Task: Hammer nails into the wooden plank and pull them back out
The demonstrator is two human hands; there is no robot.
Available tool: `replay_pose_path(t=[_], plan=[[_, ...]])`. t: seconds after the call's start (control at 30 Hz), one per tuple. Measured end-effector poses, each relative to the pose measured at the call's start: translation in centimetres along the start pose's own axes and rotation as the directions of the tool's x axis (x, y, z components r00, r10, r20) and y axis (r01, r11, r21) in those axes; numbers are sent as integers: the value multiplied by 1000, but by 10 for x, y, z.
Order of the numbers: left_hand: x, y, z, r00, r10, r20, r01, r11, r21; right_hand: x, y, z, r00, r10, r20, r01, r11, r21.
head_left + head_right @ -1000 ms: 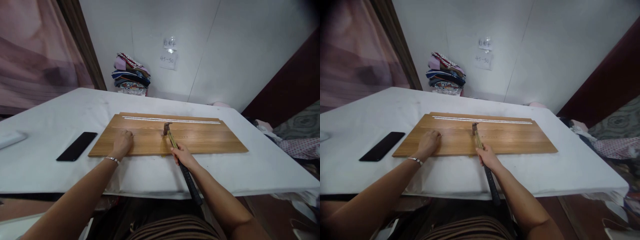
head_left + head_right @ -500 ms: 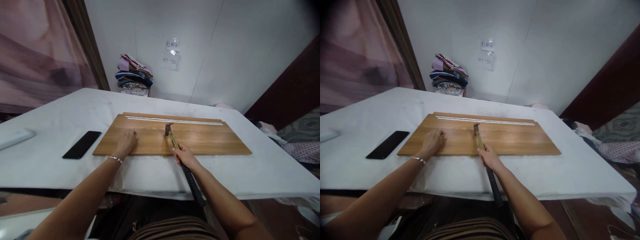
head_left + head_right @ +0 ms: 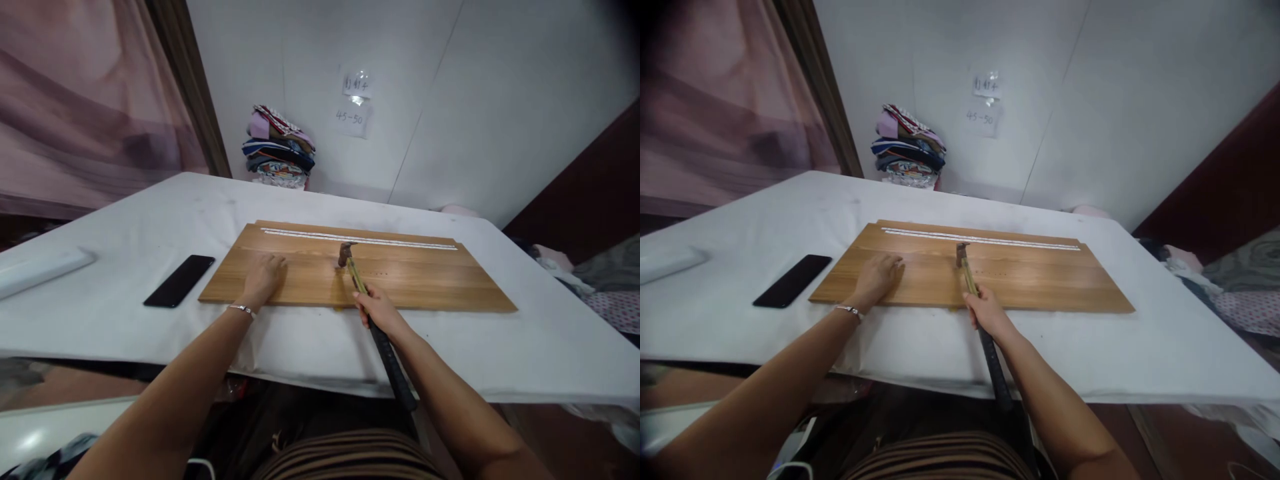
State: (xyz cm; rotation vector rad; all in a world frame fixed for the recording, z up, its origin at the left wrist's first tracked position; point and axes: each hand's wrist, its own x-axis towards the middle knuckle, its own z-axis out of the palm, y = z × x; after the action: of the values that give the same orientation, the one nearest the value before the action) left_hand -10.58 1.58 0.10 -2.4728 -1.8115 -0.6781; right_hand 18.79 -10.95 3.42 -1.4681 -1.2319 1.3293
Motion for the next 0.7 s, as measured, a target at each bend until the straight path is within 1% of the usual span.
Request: replay_pose_path(t=[0.13, 0.33, 0.43, 0.6, 0.7], plan=[[1, -2, 1, 1000, -11, 18, 10, 999, 42, 0, -1, 0, 1000, 26, 5, -26, 1000, -11], [1, -1, 2, 999, -48, 16, 47, 996, 71, 1, -1, 1, 1000, 22, -3, -22, 1000, 4], [2, -1, 0, 999, -42, 27, 40, 997, 65, 1, -2, 1, 999, 36, -2, -36, 999, -7], [2, 0, -1, 1000, -21, 22, 20, 999, 41, 1, -1, 0, 999, 24, 28, -23, 998, -51], [1, -1, -1, 999, -11, 30, 10, 999, 34, 0, -2, 0, 1000, 22, 22, -21, 998, -52]])
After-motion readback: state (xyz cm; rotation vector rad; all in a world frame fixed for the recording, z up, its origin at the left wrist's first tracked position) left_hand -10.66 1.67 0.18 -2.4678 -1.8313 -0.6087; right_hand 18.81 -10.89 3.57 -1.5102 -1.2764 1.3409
